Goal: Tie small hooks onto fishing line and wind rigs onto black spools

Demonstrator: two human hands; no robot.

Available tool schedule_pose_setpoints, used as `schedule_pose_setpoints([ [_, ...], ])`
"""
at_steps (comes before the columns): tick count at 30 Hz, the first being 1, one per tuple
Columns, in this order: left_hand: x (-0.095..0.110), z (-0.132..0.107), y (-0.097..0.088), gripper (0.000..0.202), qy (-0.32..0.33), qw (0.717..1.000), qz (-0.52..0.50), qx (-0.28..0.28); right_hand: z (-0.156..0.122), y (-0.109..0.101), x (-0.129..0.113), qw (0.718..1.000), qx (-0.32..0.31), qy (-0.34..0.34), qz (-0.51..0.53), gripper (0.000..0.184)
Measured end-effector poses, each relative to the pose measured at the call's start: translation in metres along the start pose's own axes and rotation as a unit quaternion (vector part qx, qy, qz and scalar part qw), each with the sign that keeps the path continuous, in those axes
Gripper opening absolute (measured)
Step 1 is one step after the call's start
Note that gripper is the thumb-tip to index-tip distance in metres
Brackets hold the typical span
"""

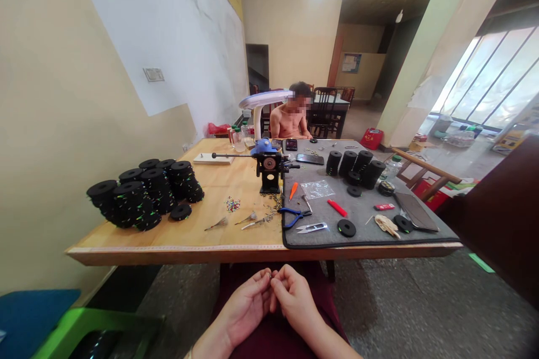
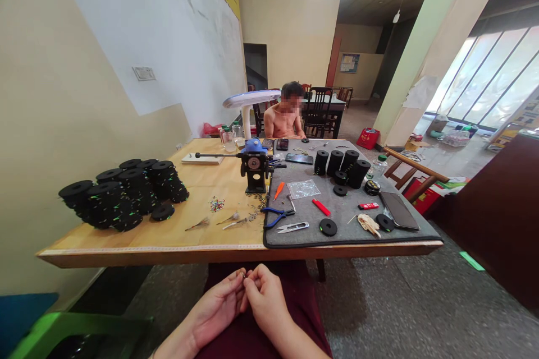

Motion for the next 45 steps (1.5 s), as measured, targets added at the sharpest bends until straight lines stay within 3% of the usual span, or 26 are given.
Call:
schedule_pose_setpoints([
  [9,0.009,-0.011,0.021,0.016,0.094,0.988,0.11,-0.06,0.002,0.005,0.002,0.995,-0.045,0.064,0.065,0.044],
  [14,0.019,-0.014,0.018,0.013,0.162,0.975,0.15,-0.012,0.001,0.004,-0.002,0.989,-0.062,0.089,0.1,0.044],
  [20,0.029,-0.023,0.024,0.01,0.193,0.964,0.181,-0.002,-0.001,0.002,-0.001,0.986,-0.063,0.112,0.108,0.038],
  [24,0.047,-0.029,0.025,0.011,0.292,0.921,0.255,0.041,-0.001,0.002,-0.001,0.99,-0.071,0.106,0.059,0.034],
  [26,0.046,-0.027,0.024,0.015,0.286,0.918,0.272,0.043,0.0,0.002,-0.003,0.992,-0.077,0.093,0.028,0.032],
  [34,0.042,-0.027,0.039,0.025,0.2,0.962,0.186,-0.014,-0.003,-0.004,-0.015,0.994,-0.105,0.014,-0.037,0.019],
  [38,0.054,-0.033,0.053,0.023,0.147,0.985,0.083,-0.047,-0.004,-0.01,-0.024,0.993,-0.113,-0.021,-0.009,0.017],
  [45,0.08,-0.048,0.074,0.016,0.126,0.988,-0.011,-0.087,0.002,-0.025,-0.021,0.993,-0.119,-0.021,-0.005,0.022],
])
Point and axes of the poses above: each hand's wrist, its own z-axis towards the middle knuckle, its own y-axis out of the palm, x = y × z, the point moved 7 cm from there along z, towards the middle knuckle, and after that the axes turned 8 degrees about x, right-handed, at the moved point
